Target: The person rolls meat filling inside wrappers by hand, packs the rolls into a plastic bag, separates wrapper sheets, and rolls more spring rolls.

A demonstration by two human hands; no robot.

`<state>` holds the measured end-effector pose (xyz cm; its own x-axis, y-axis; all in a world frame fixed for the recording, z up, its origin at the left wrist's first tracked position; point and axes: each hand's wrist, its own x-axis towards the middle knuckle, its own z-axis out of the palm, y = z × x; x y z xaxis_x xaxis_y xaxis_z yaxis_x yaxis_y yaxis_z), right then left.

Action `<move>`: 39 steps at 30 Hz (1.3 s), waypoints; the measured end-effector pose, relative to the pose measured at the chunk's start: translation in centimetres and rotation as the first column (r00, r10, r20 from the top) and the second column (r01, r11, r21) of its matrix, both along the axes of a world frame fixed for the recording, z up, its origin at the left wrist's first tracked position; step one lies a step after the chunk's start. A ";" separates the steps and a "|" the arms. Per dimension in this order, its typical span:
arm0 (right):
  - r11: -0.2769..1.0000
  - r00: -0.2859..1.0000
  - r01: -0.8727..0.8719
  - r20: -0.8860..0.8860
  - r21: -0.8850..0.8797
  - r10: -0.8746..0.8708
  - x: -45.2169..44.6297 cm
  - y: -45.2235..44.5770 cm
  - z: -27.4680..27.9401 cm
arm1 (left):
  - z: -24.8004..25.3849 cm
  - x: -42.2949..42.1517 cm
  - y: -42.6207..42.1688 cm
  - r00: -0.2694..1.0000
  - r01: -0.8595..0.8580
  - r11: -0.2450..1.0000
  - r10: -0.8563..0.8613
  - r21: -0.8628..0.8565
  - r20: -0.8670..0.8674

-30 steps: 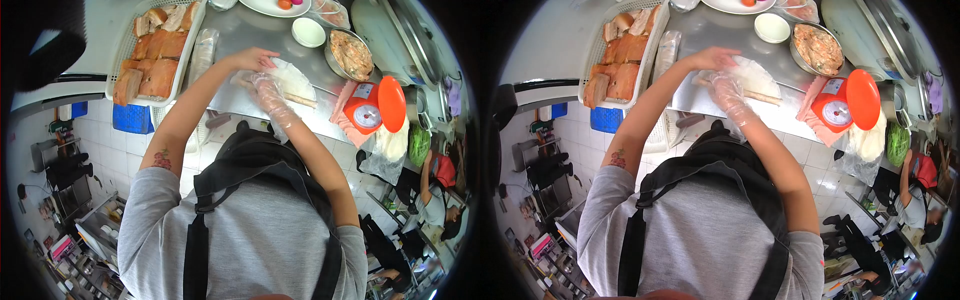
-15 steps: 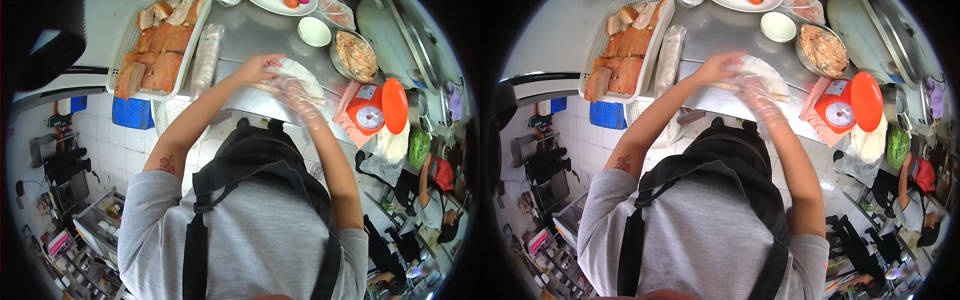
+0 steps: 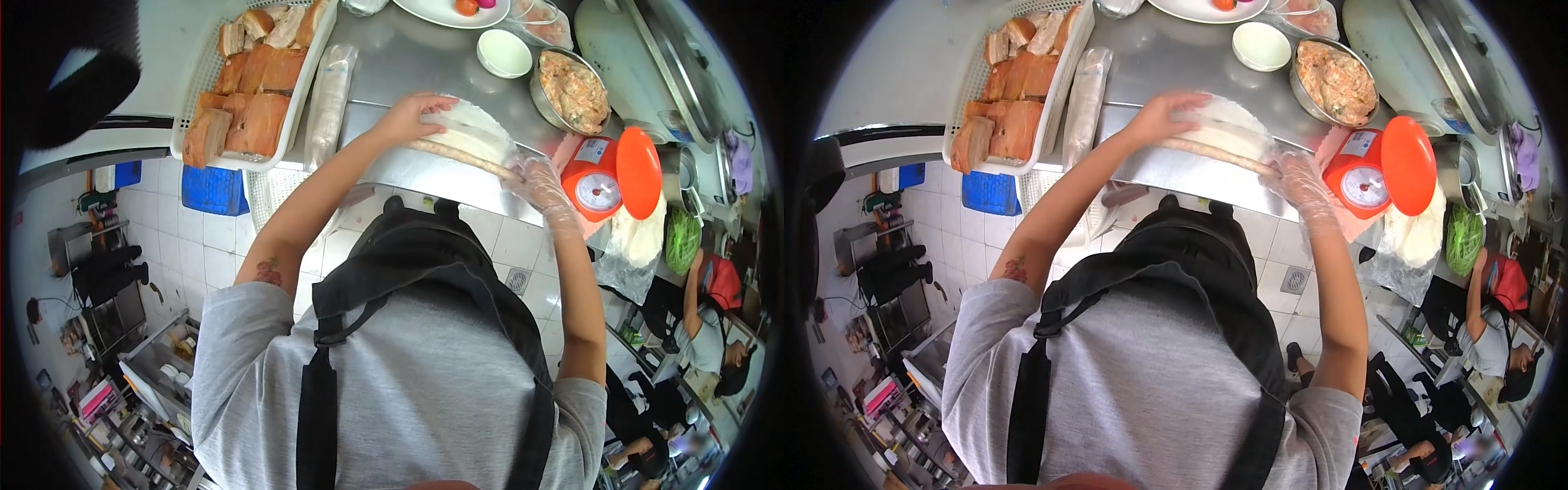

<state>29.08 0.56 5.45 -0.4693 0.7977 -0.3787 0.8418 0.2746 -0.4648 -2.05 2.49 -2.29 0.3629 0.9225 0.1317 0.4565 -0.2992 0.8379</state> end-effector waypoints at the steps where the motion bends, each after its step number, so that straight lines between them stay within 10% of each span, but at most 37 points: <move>1: 1.000 0.999 -0.010 0.040 -0.017 0.011 0.6 0.2 0.8 | 0.5 0.0 -0.2 0.997 -0.028 0.991 0.038 0.134 -0.070; 5: 0.959 0.939 0.272 -0.241 0.081 -0.246 1.1 1.5 -2.3 | 1.7 0.9 -0.6 0.874 -0.319 0.898 0.403 0.303 -0.273; 9: 0.918 0.975 0.222 -0.094 0.328 -0.202 -3.5 2.0 -3.8 | 1.2 0.1 1.9 0.910 -0.234 0.951 0.140 -0.204 -0.389; 11: 0.949 0.941 0.301 -0.189 0.095 -0.280 -3.7 2.5 -4.1 | 4.2 -0.3 3.0 0.883 -0.086 0.919 -0.108 -0.384 -0.457; 14: 0.955 0.945 0.294 -0.144 -0.024 -0.294 -3.6 3.2 -2.6 | 0.1 -2.7 3.5 0.993 0.111 0.928 -0.089 -0.357 0.078; 19: 0.836 0.910 0.370 -0.338 0.404 -0.240 -3.1 2.5 -3.2 | 3.5 -1.9 1.2 0.976 -0.199 0.980 0.196 -0.022 -0.090; 23: 0.987 0.945 0.069 -0.327 0.143 -0.019 -8.2 1.4 -4.8 | 3.7 -1.1 -3.0 0.907 0.133 0.985 -0.077 0.107 -0.414; 39: 0.988 0.988 -0.157 0.014 0.001 0.157 -2.0 2.2 -2.8 | 2.8 -6.0 -2.4 0.985 -0.138 0.927 0.093 -0.347 -0.142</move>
